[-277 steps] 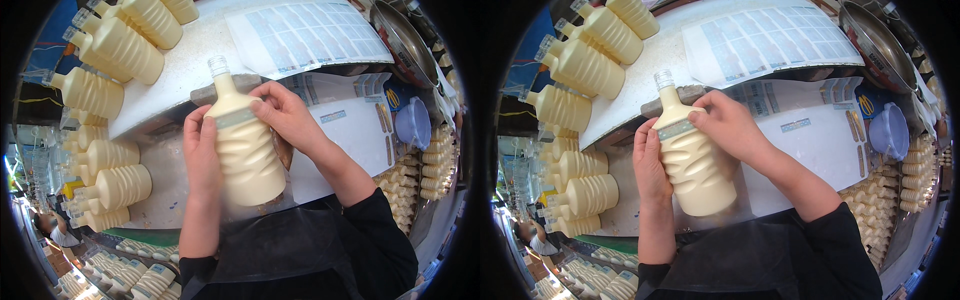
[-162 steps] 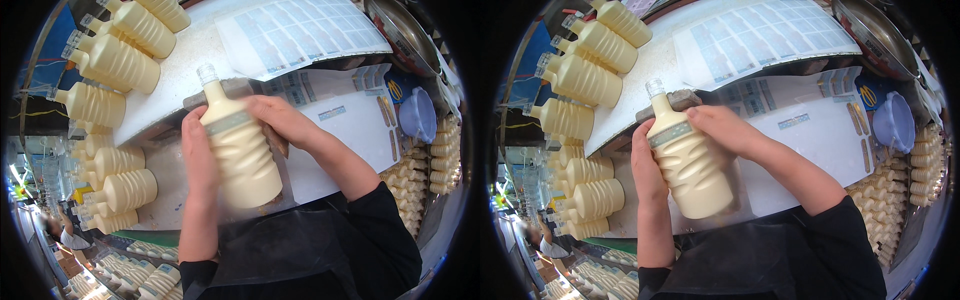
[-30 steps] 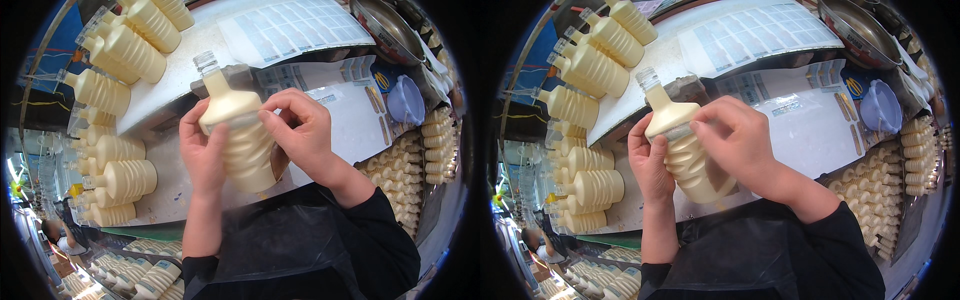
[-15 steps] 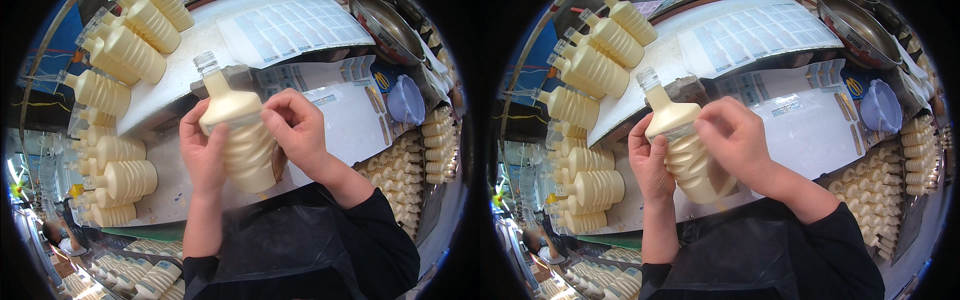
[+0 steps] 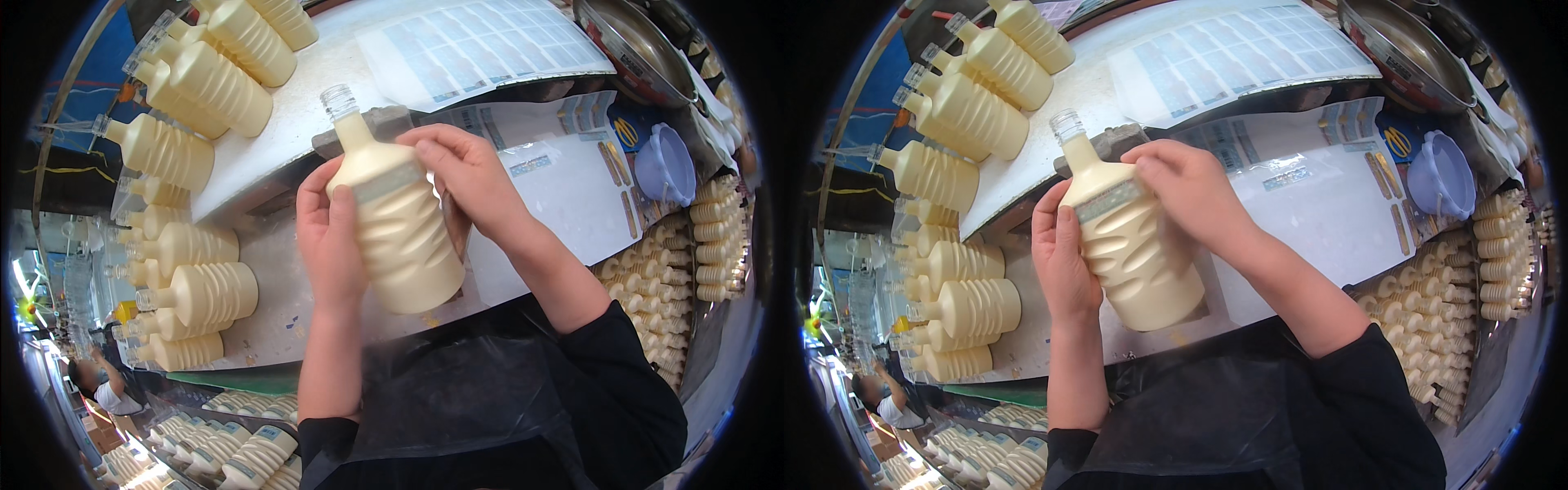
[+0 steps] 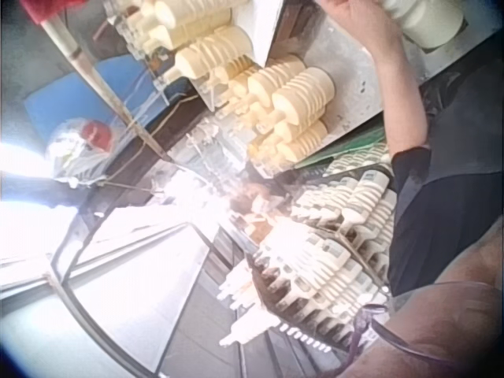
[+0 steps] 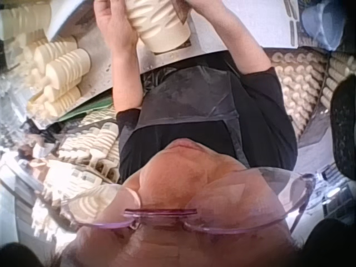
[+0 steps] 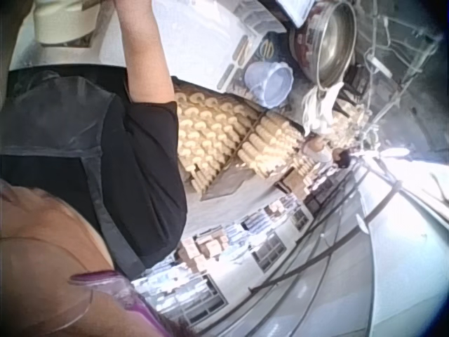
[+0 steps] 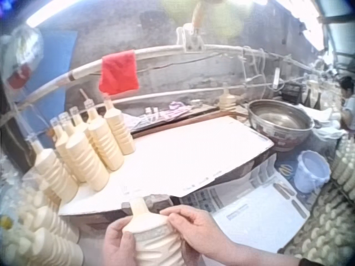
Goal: The person applies rectangular labels to the bodies of cream-colored plastic bottles. They pick each bottle, smooth the label onto the surface, and place the labeled bottle into a metal rack. The process repeats for multiple bottles.
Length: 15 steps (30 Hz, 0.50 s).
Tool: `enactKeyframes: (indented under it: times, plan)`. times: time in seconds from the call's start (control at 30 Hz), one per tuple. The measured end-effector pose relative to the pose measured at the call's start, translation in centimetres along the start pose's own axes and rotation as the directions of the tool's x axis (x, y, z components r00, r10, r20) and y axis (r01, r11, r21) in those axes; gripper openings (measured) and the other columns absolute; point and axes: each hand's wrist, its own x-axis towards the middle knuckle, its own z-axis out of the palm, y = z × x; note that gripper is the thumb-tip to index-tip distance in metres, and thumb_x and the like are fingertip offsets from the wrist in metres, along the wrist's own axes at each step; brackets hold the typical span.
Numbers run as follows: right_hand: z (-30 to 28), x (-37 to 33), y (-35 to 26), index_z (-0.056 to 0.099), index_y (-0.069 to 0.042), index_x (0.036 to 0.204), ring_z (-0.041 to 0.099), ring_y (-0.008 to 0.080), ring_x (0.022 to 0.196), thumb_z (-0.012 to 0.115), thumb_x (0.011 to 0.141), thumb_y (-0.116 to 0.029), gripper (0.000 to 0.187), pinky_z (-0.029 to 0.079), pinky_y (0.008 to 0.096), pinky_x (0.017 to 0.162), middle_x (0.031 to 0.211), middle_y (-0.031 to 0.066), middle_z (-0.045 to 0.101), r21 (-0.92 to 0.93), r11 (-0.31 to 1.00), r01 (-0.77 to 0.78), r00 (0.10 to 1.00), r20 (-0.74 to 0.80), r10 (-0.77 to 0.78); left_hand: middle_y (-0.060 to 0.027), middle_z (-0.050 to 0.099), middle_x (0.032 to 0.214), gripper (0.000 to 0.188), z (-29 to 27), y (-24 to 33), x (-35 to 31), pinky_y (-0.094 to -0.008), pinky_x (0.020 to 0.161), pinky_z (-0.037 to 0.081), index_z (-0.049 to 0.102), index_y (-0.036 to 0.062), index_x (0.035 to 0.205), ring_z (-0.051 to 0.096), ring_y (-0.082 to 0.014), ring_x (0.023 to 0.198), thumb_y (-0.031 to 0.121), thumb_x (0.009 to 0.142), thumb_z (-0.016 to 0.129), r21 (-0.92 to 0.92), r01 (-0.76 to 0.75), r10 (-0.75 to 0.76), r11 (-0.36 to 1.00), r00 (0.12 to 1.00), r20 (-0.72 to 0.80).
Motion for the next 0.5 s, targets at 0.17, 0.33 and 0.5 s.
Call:
enactKeyframes:
  times: [0.17,0.33,0.5]
  plan:
    - [0.6,1.3,1.5,0.067,0.0,0.122,0.062,0.0107,0.097,0.061,0.103,-0.023,0.031,0.05,0.0263,0.087,0.105,0.0042,0.07,-0.225,0.973,0.048,0.998,-0.016,-0.053,-0.0087,0.061,0.122,0.03,-0.4,-0.8,1.7,-0.0295,0.097,0.05,0.05,0.0013,0.134,0.06,-0.0135,0.107,0.017,0.109,0.051,-0.033,0.141,-0.141,0.989,0.99,0.002]
    - [-0.8,2.5,1.7,0.065,-0.002,0.12,0.061,0.0083,0.092,0.063,0.102,-0.024,0.028,0.05,0.025,0.083,0.101,0.0013,0.069,-0.063,0.997,-0.048,0.998,0.024,0.05,-0.0148,0.061,0.123,0.041,-0.5,-1.0,2.3,-0.0366,0.1,0.048,0.049,-0.0007,0.134,0.06,-0.0215,0.112,0.024,0.103,0.057,0.486,-0.029,0.04,0.873,0.999,-0.011]
    - [-0.6,2.9,3.0,0.064,-0.004,0.115,0.056,0.0036,0.08,0.062,0.104,-0.026,0.025,0.047,0.0201,0.072,0.094,-0.0014,0.065,-0.117,0.993,0.016,1.0,0.024,-0.013,-0.0205,0.06,0.127,0.053,1.3,0.1,3.1,-0.0392,0.102,0.046,0.048,-0.0024,0.133,0.059,-0.0292,0.118,0.033,0.098,0.063,0.765,-0.058,0.031,0.642,0.998,0.049]
